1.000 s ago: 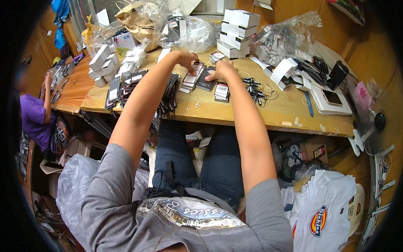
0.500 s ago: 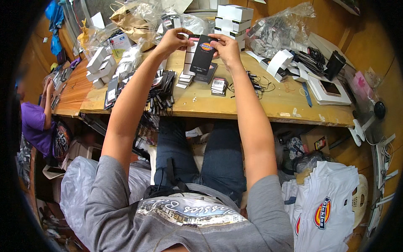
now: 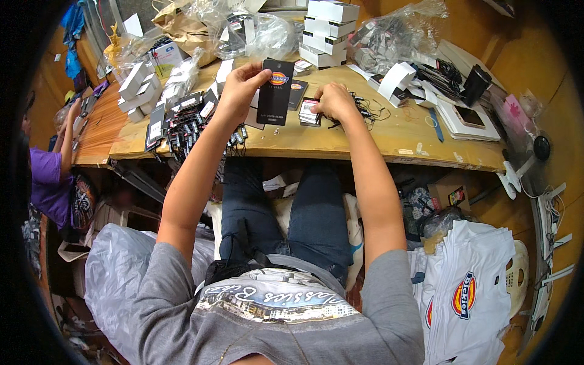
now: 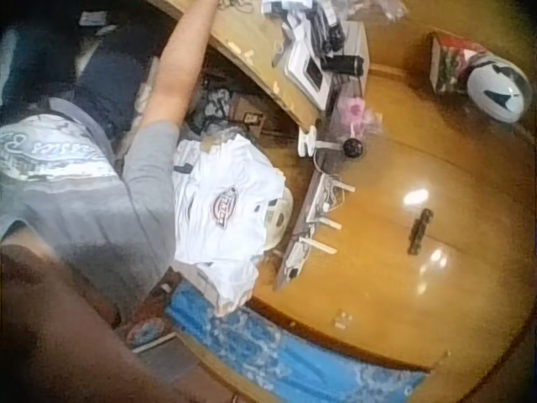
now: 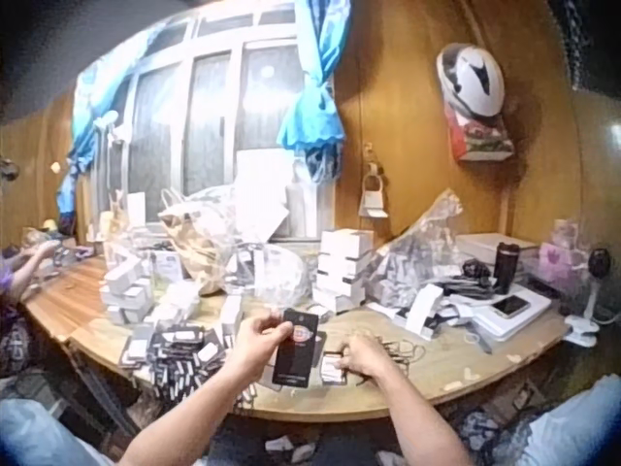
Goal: The person sits at a cluttered table and repeatedly assembles small keychains. They pick up a black tag and a small black device, attach the device to the tag, and place the finished item on a pile. The person handles stacks of tags and loose devices throughout the process.
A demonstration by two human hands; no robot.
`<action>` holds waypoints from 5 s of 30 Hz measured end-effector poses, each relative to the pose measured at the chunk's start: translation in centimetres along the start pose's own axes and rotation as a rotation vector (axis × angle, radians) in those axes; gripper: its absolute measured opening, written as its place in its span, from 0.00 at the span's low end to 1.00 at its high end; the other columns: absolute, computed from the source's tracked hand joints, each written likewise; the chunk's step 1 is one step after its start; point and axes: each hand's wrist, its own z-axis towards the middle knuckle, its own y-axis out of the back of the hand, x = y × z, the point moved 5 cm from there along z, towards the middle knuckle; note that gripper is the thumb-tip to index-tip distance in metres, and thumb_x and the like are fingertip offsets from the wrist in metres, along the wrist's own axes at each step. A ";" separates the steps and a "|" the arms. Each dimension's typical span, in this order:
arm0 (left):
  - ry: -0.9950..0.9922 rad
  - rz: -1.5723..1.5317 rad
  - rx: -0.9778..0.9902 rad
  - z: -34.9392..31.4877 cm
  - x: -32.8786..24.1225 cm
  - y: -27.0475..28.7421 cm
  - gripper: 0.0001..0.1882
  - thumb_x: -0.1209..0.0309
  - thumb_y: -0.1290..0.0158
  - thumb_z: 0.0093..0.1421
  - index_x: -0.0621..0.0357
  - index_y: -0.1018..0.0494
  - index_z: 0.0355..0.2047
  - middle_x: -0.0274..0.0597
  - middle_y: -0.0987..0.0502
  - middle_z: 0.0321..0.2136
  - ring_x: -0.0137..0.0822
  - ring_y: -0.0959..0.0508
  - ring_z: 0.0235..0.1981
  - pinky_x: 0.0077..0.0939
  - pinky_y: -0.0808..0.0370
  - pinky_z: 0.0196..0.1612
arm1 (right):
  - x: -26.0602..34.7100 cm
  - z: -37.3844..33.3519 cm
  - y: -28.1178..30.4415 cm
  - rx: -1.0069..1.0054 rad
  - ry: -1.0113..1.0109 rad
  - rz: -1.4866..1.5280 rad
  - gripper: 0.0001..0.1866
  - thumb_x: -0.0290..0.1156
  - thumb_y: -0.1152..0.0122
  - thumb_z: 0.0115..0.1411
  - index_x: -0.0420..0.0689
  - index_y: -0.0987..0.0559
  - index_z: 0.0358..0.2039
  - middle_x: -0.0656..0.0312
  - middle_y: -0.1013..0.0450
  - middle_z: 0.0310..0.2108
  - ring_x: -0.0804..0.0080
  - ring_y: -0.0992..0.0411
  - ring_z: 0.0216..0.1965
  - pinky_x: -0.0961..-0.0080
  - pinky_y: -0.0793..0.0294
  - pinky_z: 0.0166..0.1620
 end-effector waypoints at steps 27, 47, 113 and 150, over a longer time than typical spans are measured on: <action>0.019 -0.080 0.011 -3.9 -1.3 -1.4 0.14 0.76 0.48 0.47 0.70 0.32 0.36 0.43 0.28 0.30 0.27 0.29 0.30 0.16 0.32 0.36 | -8.2 0.1 2.7 0.026 -0.419 -0.172 0.16 0.34 0.36 0.35 0.38 0.25 0.24 0.51 0.30 0.26 0.58 0.31 0.30 0.70 0.32 0.33; 0.308 -0.361 0.315 -3.3 0.8 -7.1 0.18 0.77 0.50 0.48 0.71 0.37 0.40 0.45 0.30 0.32 0.30 0.29 0.31 0.20 0.29 0.33 | -4.6 0.3 6.5 -0.112 -0.149 1.608 0.08 0.19 0.51 0.49 0.37 0.28 0.32 0.57 0.31 0.26 0.70 0.31 0.27 0.76 0.29 0.33; -0.021 0.359 0.229 -16.5 0.8 -1.5 0.18 0.85 0.54 0.48 0.62 0.42 0.40 0.38 0.30 0.24 0.22 0.31 0.29 0.13 0.35 0.31 | 7.7 -17.4 -2.0 -0.482 -0.001 1.074 0.04 0.18 0.44 0.42 0.37 0.30 0.19 0.65 0.35 0.29 0.85 0.37 0.25 0.90 0.38 0.26; -0.168 0.061 0.087 -17.0 -1.5 -1.4 0.08 0.86 0.53 0.46 0.68 0.30 0.28 0.41 0.28 0.28 0.25 0.28 0.28 0.15 0.30 0.31 | 11.6 -19.8 1.2 -0.848 0.251 0.384 0.11 0.21 0.38 0.32 0.44 0.28 0.19 0.60 0.39 0.28 0.66 0.40 0.31 0.74 0.41 0.35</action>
